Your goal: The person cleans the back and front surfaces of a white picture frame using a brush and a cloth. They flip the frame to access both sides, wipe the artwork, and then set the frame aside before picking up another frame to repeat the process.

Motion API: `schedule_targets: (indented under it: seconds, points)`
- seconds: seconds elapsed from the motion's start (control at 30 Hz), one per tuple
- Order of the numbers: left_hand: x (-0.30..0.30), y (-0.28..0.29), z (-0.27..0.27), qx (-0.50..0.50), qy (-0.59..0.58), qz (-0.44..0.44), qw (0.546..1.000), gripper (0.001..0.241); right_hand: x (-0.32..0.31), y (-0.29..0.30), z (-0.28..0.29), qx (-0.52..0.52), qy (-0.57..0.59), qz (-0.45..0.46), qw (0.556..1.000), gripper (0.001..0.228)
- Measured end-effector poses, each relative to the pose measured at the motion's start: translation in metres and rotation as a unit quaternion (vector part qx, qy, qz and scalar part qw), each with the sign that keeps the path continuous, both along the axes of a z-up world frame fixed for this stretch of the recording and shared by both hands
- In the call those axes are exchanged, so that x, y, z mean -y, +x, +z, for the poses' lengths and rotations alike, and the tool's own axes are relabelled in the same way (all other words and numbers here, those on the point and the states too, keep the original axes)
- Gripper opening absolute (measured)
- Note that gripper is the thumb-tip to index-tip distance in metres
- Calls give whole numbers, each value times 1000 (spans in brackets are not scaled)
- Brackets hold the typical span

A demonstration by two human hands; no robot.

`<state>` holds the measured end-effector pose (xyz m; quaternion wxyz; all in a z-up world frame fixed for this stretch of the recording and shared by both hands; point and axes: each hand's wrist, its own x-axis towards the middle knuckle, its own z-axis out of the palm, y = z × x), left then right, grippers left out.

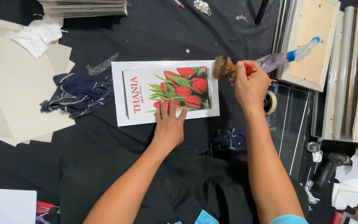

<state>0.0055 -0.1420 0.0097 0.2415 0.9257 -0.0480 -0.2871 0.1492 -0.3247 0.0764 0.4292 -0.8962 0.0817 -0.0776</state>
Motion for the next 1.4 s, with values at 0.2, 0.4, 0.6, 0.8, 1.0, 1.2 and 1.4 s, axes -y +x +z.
schedule_targets:
  seconds: [0.2,0.4,0.6,0.8,1.0,1.2,1.4]
  points:
    - [-1,3,-1,-16,-9,8,1000,84,8,-3,-26,25,-117,52,991,13]
    - [7,3,-15,-13,-18,35,999,91,4,-4,-23,93,-224,99,965,15]
    - [36,-12,-58,167,34,154,973,45,-107,-22,-58,74,-261,161,949,19]
    - [26,10,-63,-57,-40,48,996,94,-221,-46,-10,-10,-71,196,978,15]
    - [21,12,-34,-84,-23,82,993,85,-232,-41,-33,-24,-128,249,960,11]
    - [17,16,-26,-103,-54,76,990,92,-231,-35,-13,23,-123,163,979,20]
    - [14,18,-20,-131,-41,60,989,88,-246,-79,35,-164,-3,244,956,18]
